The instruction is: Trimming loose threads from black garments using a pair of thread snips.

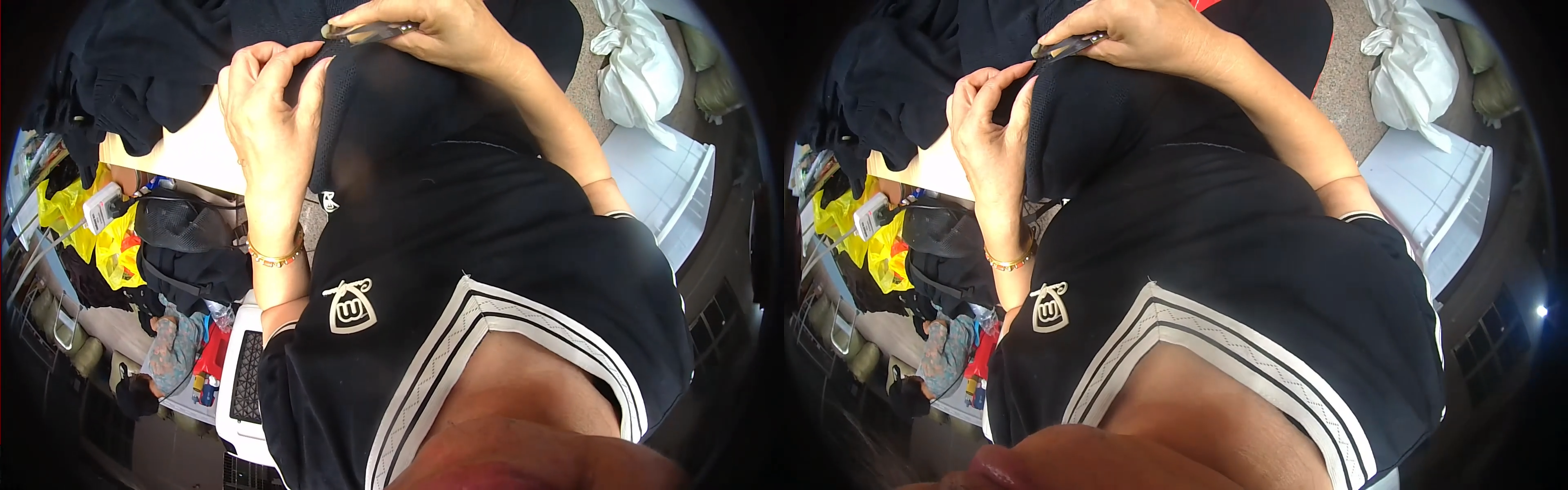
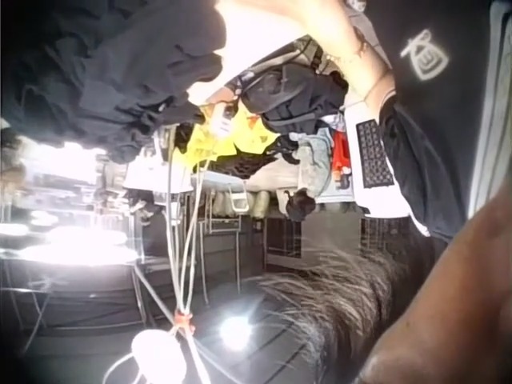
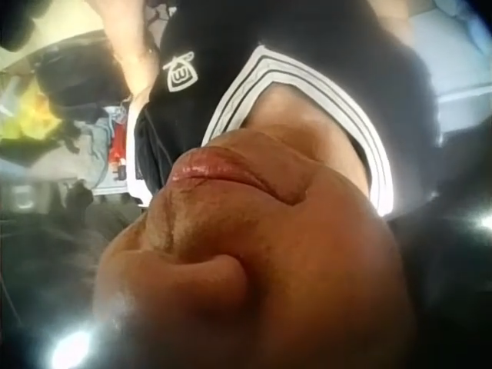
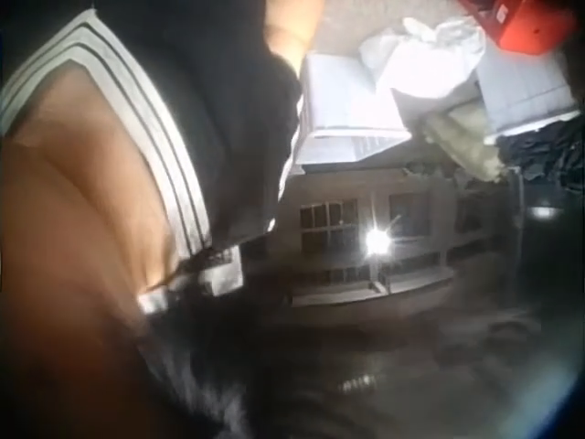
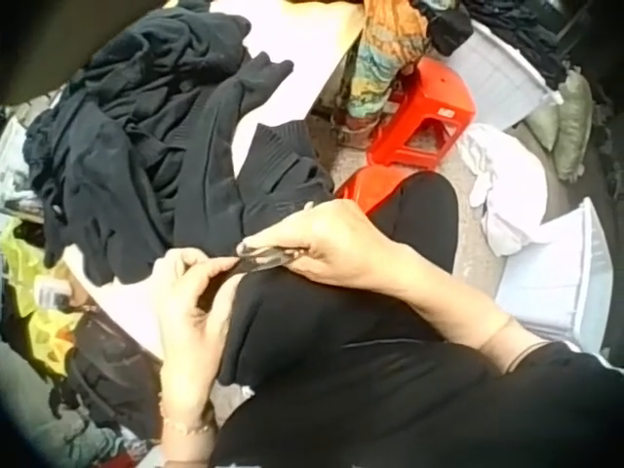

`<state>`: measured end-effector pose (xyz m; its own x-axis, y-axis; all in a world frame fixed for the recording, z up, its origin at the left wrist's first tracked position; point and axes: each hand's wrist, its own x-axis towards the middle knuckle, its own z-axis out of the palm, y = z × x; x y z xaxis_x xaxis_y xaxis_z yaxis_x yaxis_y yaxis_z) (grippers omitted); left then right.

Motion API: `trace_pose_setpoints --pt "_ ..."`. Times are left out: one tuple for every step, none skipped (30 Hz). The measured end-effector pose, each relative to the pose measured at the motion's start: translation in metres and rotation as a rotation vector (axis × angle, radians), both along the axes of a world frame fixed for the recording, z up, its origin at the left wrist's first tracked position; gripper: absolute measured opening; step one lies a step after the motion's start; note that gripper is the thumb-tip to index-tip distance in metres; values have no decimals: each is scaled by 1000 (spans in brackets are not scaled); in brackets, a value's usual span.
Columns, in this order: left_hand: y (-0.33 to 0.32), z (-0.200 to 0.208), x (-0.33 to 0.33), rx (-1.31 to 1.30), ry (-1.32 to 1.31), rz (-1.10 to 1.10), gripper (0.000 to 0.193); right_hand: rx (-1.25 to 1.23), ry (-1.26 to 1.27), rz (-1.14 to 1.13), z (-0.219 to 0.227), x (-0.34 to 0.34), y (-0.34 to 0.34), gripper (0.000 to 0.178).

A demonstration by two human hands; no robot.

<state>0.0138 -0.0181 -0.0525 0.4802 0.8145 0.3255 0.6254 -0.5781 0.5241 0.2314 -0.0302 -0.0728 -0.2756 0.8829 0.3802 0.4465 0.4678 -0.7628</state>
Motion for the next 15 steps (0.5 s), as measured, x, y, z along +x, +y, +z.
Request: trace_pose_setpoints --pt "0 0 1 -5 -13 8 18 1 -4 -2 -3 2 -1 30" --pt "2 -1 2 -4 -14 6 18 27 -28 -22 -1 -1 -2 28" --pt "4 -2 3 -35 -44 11 17 53 -52 -43 1 -3 -2 27" --pt "5 -2 4 -65 -74 15 16 55 -52 -47 -1 -3 -1 27" --pt "7 -3 6 -63 -74 9 16 -69 148 -27 -4 -4 -1 23" --pt "9 -3 9 -60 -86 0 15 -191 348 -6 -6 -5 -1 19" --pt "11 -3 10 -57 -97 -9 14 -187 349 -13 -7 -5 -2 19" --pt "12 -3 11 -54 -95 -14 14 -258 446 2 -8 -6 -1 17" --pt "13 -3 11 -73 -135 -19 13 -329 542 17 -7 -6 -1 16" --pt "14 -3 12 -92 -174 -25 12 -324 546 14 -2 -5 -2 16" --pt "15 -1 12 -90 -171 -31 12 -326 450 4 10 -6 -3 16" --pt "15 0 12 -56 -182 -46 11 -328 355 -5 18 -5 -2 17" --pt "15 1 13 -22 -194 -61 10 -324 360 -9 19 -3 0 17" --pt "17 1 14 -20 -191 -68 10 -367 366 11 22 -1 1 17" --pt "19 -1 16 -35 -266 -97 8 -410 373 31 22 1 1 17"
